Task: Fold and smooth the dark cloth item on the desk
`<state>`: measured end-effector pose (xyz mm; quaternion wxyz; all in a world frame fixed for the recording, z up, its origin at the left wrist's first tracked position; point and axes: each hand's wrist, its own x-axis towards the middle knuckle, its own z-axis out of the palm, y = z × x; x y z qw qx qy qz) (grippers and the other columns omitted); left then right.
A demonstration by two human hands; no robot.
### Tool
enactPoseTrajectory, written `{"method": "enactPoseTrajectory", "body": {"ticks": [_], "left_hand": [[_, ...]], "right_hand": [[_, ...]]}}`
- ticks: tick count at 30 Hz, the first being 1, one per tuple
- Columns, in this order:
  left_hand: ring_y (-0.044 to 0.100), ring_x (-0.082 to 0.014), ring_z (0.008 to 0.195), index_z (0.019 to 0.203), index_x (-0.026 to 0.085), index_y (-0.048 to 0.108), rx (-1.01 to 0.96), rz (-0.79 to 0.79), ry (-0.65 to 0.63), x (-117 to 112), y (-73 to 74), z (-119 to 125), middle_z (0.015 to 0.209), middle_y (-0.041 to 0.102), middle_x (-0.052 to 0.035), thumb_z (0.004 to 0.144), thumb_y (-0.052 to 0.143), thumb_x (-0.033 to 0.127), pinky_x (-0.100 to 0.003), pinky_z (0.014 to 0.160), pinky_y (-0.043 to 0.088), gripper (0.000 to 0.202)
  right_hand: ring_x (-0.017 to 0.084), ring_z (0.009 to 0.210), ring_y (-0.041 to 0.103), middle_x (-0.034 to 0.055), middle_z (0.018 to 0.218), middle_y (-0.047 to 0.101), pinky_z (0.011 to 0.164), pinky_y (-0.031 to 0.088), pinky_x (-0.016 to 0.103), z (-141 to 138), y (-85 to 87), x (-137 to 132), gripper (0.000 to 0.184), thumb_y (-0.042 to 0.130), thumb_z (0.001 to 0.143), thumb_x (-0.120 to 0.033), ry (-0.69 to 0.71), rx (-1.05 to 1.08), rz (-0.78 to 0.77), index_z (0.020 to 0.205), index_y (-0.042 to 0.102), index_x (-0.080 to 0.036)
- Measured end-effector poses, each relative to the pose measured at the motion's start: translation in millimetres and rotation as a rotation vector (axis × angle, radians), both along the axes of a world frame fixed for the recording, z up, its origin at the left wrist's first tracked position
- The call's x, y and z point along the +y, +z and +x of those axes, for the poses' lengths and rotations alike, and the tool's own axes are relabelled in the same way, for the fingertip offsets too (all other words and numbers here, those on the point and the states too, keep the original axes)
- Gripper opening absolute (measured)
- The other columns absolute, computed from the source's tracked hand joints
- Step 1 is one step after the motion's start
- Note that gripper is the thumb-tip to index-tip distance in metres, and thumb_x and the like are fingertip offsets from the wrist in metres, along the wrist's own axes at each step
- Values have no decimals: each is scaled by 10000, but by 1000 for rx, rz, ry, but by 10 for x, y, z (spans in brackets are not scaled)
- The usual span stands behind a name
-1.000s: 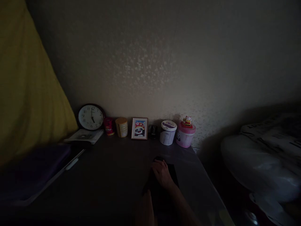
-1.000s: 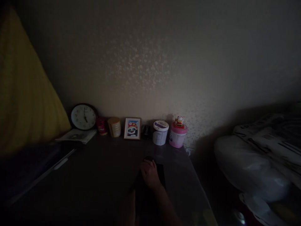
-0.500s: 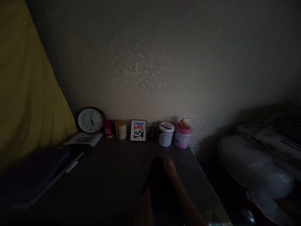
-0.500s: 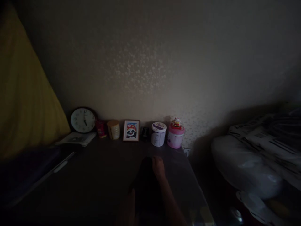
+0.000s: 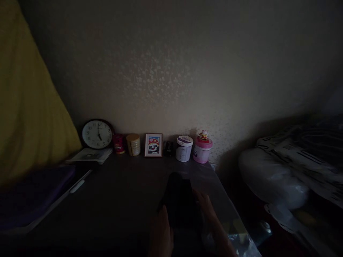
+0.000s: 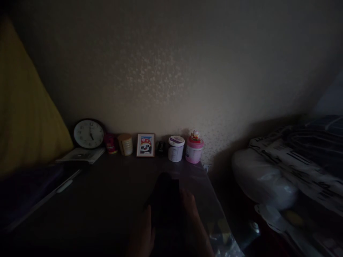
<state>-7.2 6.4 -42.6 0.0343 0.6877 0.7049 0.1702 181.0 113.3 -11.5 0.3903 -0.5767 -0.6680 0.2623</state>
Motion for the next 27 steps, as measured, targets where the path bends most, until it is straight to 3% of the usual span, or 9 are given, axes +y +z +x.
{"method": "enactPoseTrajectory", "body": {"ticks": [6,11,18,27], "left_hand": [[426,-248,1212,1298,-6,341,-131,107,22,12,-75,-2,1308,444,-206,761,315,73,-397,1016,344,544],[456,-215,1187,1316,112,347,-354,89,40,51,-57,-1,1275,500,-145,769,371,127,-349,987,363,548],[459,-210,1178,1313,123,354,-387,60,62,70,4,16,1281,495,-141,786,323,133,-348,985,341,528],[479,-218,1154,1270,146,415,-387,69,79,124,-74,35,1256,518,-127,785,353,156,-356,975,347,489]], "right_hand": [[243,903,612,63,944,679,762,494,351,-186,51,15,394,508,761,-465,62,69,-23,998,651,-183],[262,932,610,88,977,677,821,473,382,-422,182,99,372,604,674,-307,70,72,-69,1006,640,-144],[229,890,618,111,959,670,781,479,331,-768,255,106,430,599,680,-245,63,4,-120,1084,600,-97],[172,740,631,30,784,682,657,471,256,-1025,188,82,389,606,679,-215,62,-103,-84,1067,617,-186]]}}
